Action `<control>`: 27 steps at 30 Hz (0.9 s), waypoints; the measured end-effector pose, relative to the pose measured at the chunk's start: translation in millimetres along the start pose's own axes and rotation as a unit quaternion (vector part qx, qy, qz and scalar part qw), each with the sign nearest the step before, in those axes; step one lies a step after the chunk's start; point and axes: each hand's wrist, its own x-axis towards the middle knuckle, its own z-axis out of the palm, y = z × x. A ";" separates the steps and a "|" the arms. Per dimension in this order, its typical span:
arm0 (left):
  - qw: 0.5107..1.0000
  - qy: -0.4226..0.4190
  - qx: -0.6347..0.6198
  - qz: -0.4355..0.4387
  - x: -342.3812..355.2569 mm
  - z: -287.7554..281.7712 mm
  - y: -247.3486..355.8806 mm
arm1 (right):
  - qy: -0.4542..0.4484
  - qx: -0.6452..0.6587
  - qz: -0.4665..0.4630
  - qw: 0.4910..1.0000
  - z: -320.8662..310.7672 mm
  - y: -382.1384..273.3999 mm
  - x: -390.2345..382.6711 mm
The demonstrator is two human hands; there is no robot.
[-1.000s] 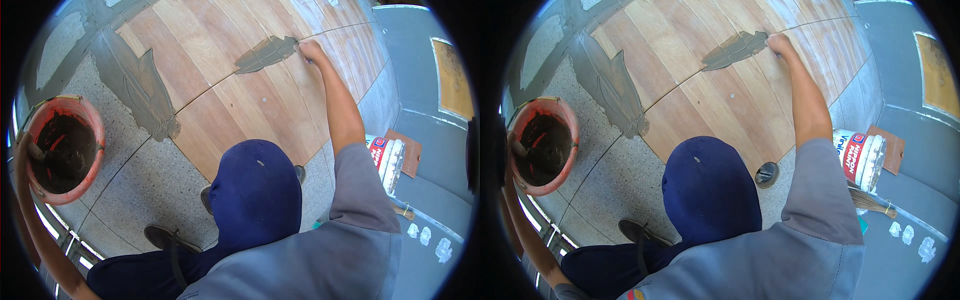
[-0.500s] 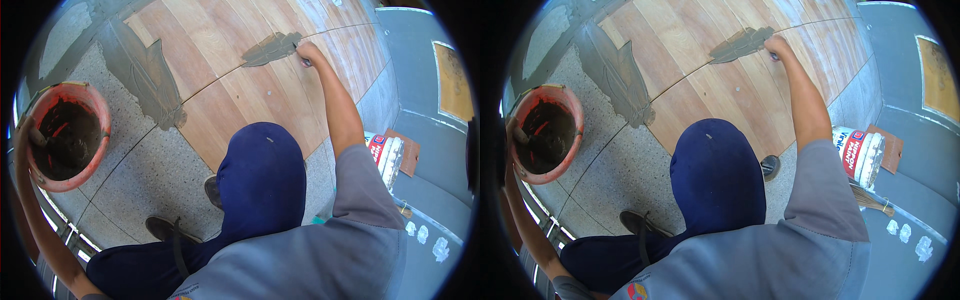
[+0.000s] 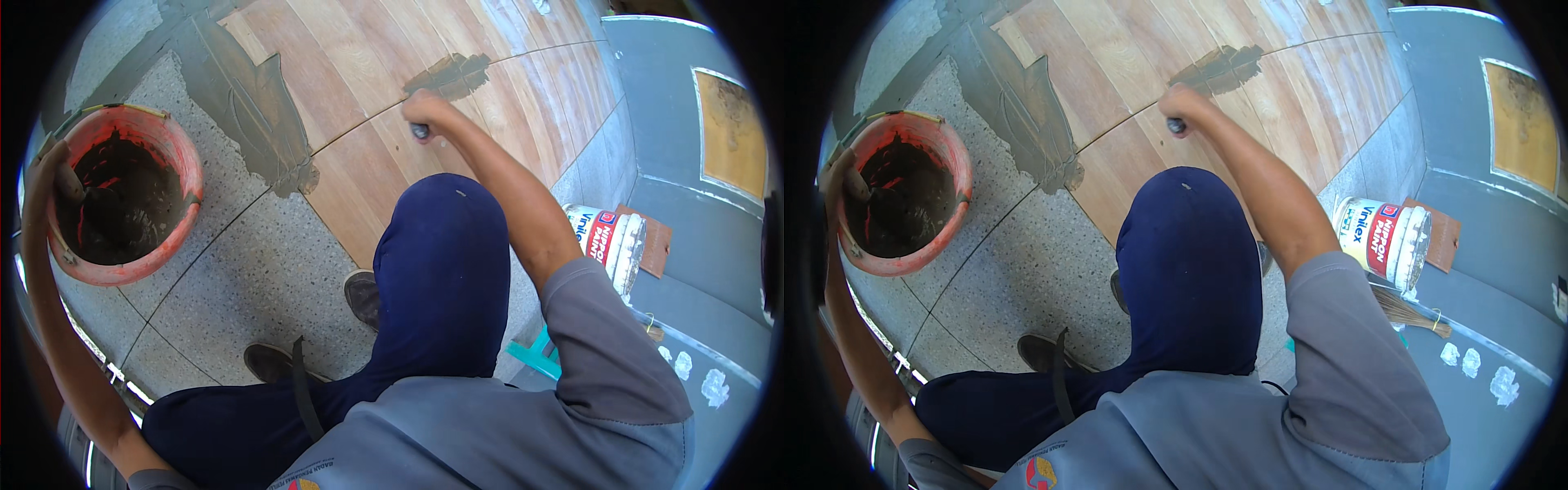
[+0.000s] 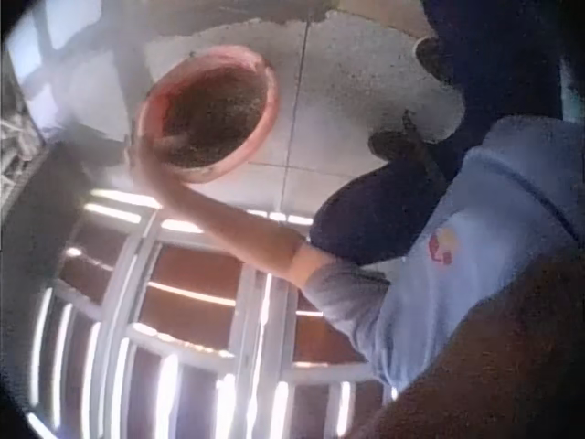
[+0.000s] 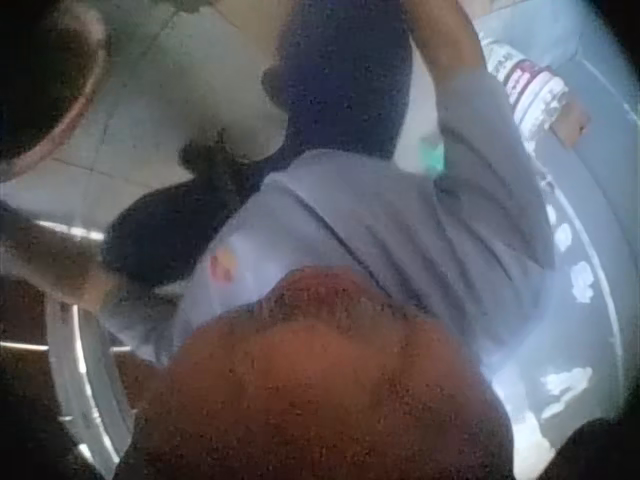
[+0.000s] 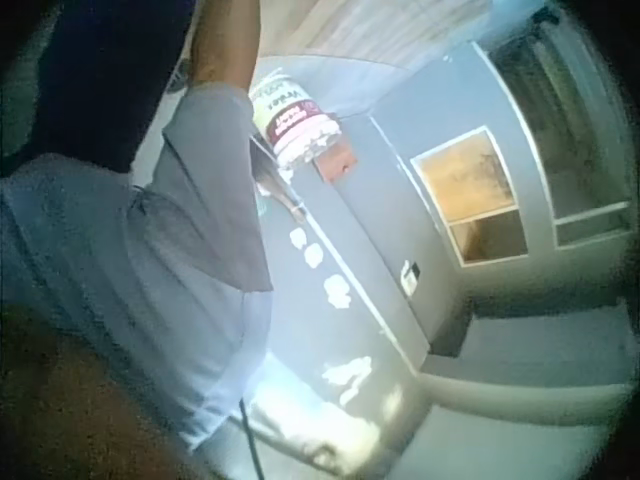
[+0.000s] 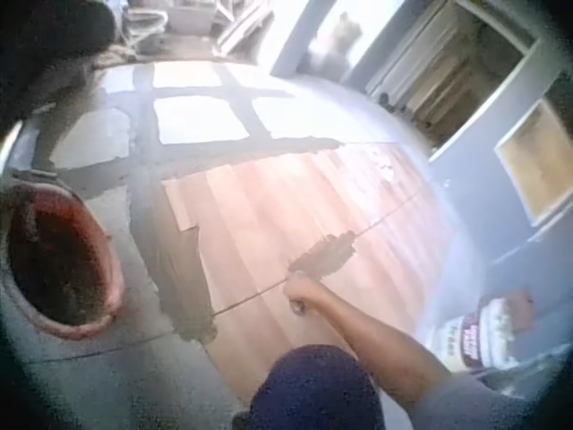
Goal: Apply grout to the gaps between floor tiles using a trowel.
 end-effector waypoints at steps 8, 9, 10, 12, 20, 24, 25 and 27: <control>1.000 0.023 -0.014 0.010 8.1 -12.8 -21.9 | -0.101 0.269 -0.068 0.955 -58.2 2.3 -54.5; 1.000 0.024 -0.006 0.007 7.0 -15.2 -23.4 | -0.085 0.319 -0.089 0.940 -74.2 17.8 -54.0; 0.998 0.048 0.026 -0.021 6.1 -17.8 -24.7 | -0.039 0.312 -0.089 0.945 -89.3 33.8 -48.5; 0.999 0.035 0.009 -0.006 1.9 -24.3 -26.6 | 0.011 0.318 -0.103 0.943 -116.6 67.8 -23.6; 0.996 0.066 0.050 -0.037 -11.3 -35.7 -29.3 | 0.316 -0.007 -0.184 0.931 -143.3 175.5 150.7; 0.994 0.077 0.062 -0.049 -11.5 -37.4 -30.9 | 0.316 -0.164 -0.179 0.917 -88.7 164.8 153.3; 0.994 0.077 0.062 -0.051 -11.2 -38.6 -30.7 | 0.266 -0.150 -0.154 0.940 -79.8 163.1 140.4; 0.993 0.078 0.064 -0.052 -10.6 -39.5 -31.1 | 0.256 -0.144 -0.184 0.938 -76.7 158.5 115.6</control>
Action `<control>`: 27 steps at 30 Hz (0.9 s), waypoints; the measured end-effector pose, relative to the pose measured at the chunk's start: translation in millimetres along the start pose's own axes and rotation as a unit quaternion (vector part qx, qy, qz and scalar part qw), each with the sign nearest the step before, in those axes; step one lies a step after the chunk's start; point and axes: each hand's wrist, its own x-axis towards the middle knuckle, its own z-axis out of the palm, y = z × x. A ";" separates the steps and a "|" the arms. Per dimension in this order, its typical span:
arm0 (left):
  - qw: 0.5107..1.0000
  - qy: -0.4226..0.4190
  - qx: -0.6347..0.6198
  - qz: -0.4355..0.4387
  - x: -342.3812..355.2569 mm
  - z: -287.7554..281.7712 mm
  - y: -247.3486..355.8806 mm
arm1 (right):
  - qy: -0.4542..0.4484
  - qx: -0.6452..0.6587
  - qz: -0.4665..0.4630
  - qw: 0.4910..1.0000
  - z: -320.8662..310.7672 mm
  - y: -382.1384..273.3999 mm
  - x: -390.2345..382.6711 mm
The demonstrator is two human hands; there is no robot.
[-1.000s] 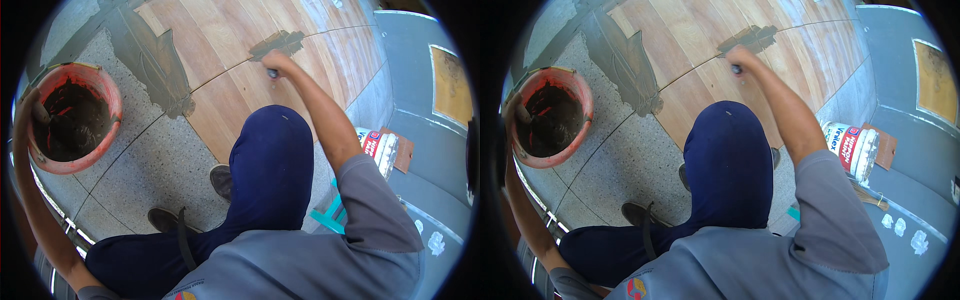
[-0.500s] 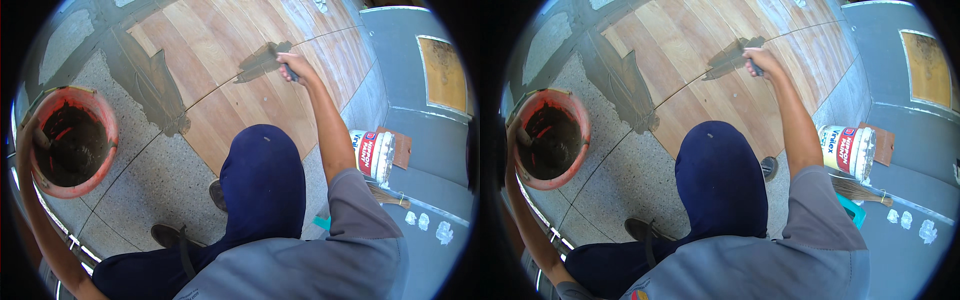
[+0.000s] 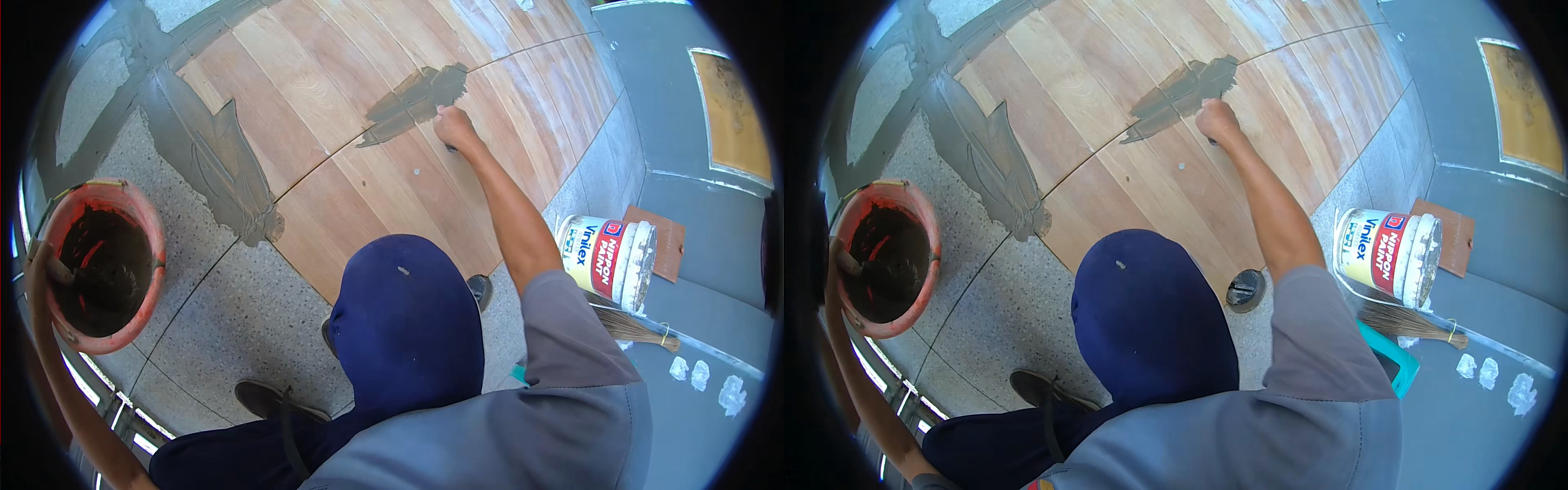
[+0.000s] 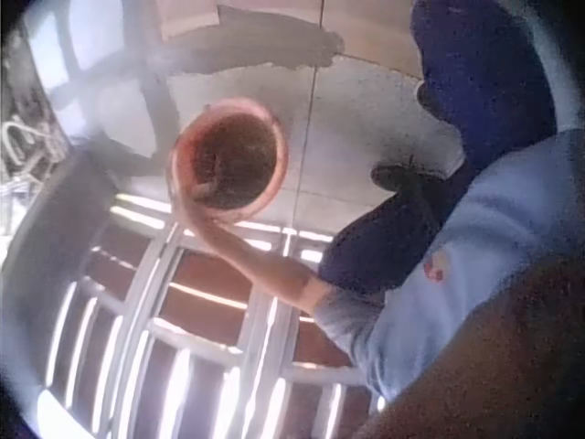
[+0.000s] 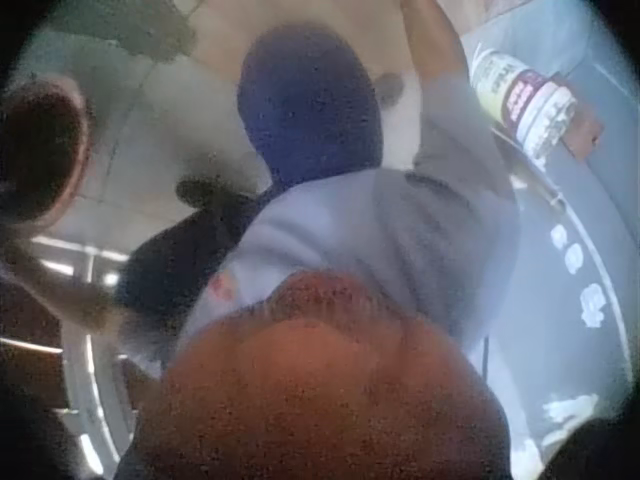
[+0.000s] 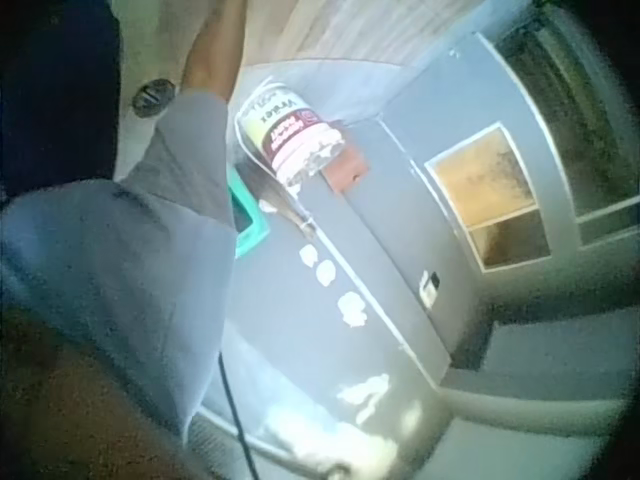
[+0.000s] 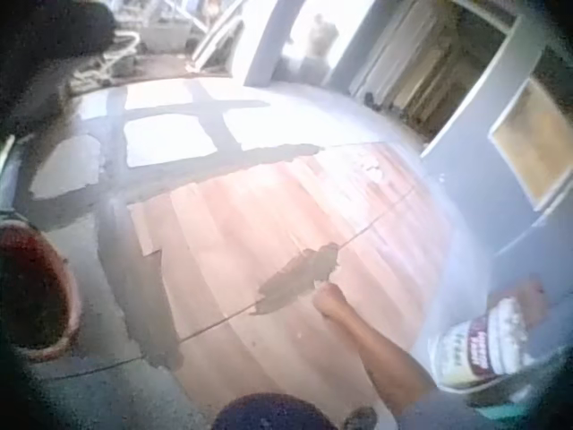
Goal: Apply grout to the gaps between floor tiles using a trowel.
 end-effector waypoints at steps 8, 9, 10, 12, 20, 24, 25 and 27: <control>1.000 0.008 0.011 0.003 -7.1 0.0 6.9 | -0.073 -0.013 0.122 0.990 -82.4 42.9 100.1; 1.000 0.006 0.013 0.002 -7.2 -0.1 6.4 | -0.087 0.003 0.112 0.990 -83.5 44.4 110.5; 1.000 0.009 0.016 0.001 -6.8 -1.4 5.7 | -0.099 0.053 0.143 0.983 -77.3 41.2 111.7; 1.000 0.011 0.020 0.001 -4.7 -5.0 2.2 | -0.078 0.102 0.167 0.978 -62.2 22.1 96.9; 1.000 -0.011 0.003 0.003 7.6 -5.9 2.9 | -0.121 0.056 0.025 0.991 9.0 -142.5 -67.2; 0.996 -0.038 0.042 0.070 0.6 13.9 20.1 | -0.182 0.044 -0.130 0.974 -7.6 -208.2 -108.3; 0.997 -0.015 0.056 0.059 -5.5 17.8 26.3 | -0.176 0.063 -0.190 0.964 -22.9 -222.1 -113.5; 0.976 -0.038 0.146 0.158 -24.4 25.0 41.1 | -0.249 0.112 -0.163 0.948 -58.4 -254.3 -117.3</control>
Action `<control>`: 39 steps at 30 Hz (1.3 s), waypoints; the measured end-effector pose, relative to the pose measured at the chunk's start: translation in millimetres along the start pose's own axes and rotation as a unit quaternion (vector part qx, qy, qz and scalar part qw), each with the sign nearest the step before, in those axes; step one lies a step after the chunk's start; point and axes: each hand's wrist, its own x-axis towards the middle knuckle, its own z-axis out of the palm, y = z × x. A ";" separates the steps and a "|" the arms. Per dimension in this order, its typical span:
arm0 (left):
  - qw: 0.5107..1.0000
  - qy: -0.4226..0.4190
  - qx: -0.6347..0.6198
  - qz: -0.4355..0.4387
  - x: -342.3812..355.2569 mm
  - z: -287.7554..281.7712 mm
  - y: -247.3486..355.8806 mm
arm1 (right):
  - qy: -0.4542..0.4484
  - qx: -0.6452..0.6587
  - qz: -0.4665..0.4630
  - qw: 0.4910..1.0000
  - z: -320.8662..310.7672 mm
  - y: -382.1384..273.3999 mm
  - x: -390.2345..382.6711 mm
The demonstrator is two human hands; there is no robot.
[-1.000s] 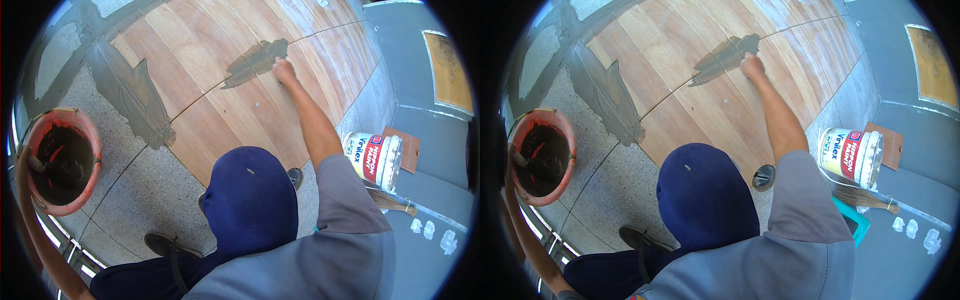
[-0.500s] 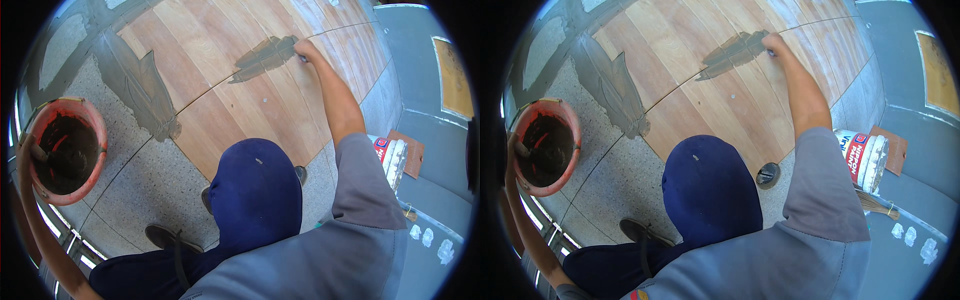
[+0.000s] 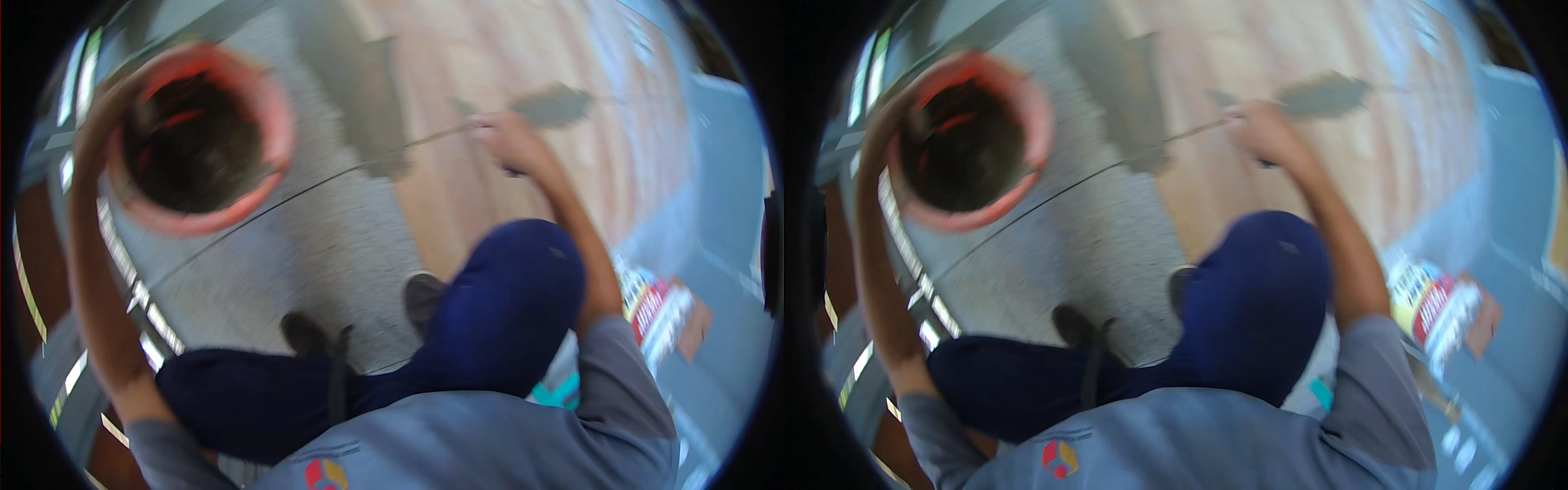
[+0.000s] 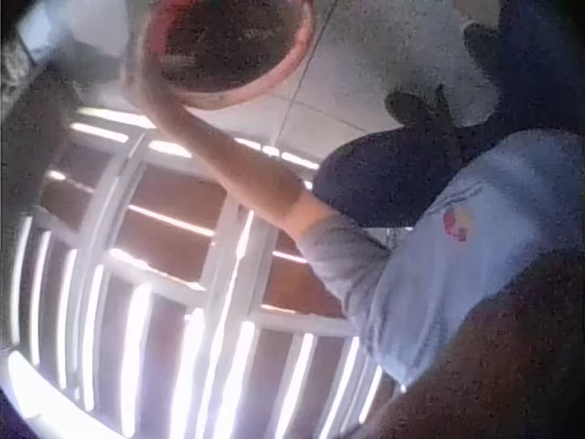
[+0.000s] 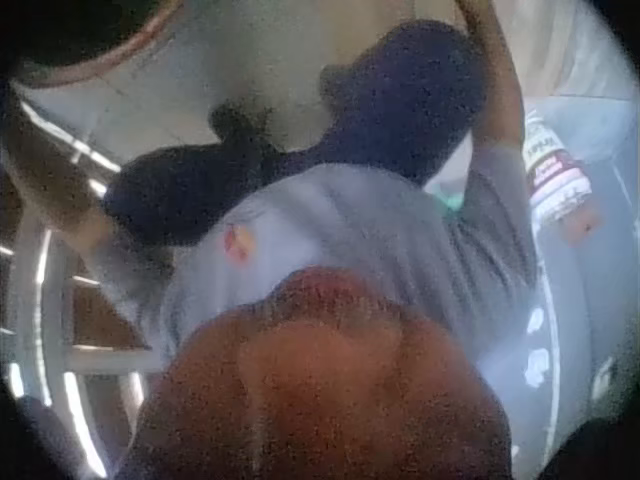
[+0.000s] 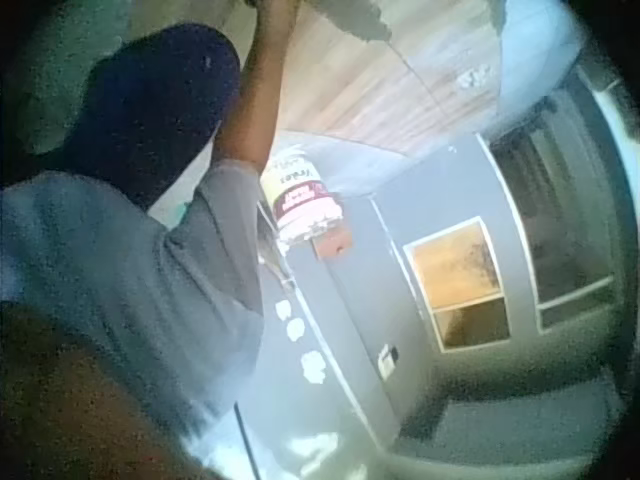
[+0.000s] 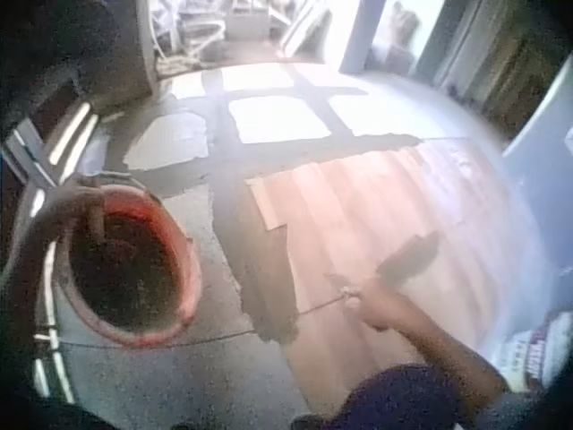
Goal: Apply grout to the gaps between floor tiles using a trowel.
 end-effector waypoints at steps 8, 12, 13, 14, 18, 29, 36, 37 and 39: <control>0.969 0.072 -0.220 0.087 -30.2 46.6 72.2 | 0.048 -0.233 -0.335 0.912 -7.2 -192.0 54.5; 0.998 0.025 -0.042 -0.026 -34.1 28.9 67.6 | 0.027 -0.261 -0.400 0.878 51.0 -274.3 69.0; 0.997 0.020 -0.067 -0.026 -34.9 28.7 64.8 | 0.008 -0.291 -0.393 0.872 65.9 -289.7 70.8; 0.995 0.013 -0.092 -0.028 -36.3 29.7 62.7 | 0.005 -0.289 -0.396 0.871 77.9 -300.7 70.7; 0.993 0.069 -0.098 -0.013 -45.0 38.6 65.0 | -0.023 -0.261 -0.384 0.885 105.4 -321.5 72.5; 0.995 0.070 -0.056 0.041 -48.5 35.1 76.6 | 0.043 -0.224 -0.409 0.884 129.7 -328.5 94.2; 0.993 0.105 -0.040 0.027 -44.6 43.9 82.5 | 0.142 -0.268 -0.460 0.835 151.0 -321.8 113.1; 0.992 0.109 -0.051 0.035 -44.7 44.4 83.8 | 0.140 -0.282 -0.464 0.828 153.5 -320.5 115.8; 0.991 0.113 -0.065 0.044 -44.9 43.6 86.7 | 0.134 -0.288 -0.479 0.818 157.4 -319.5 118.3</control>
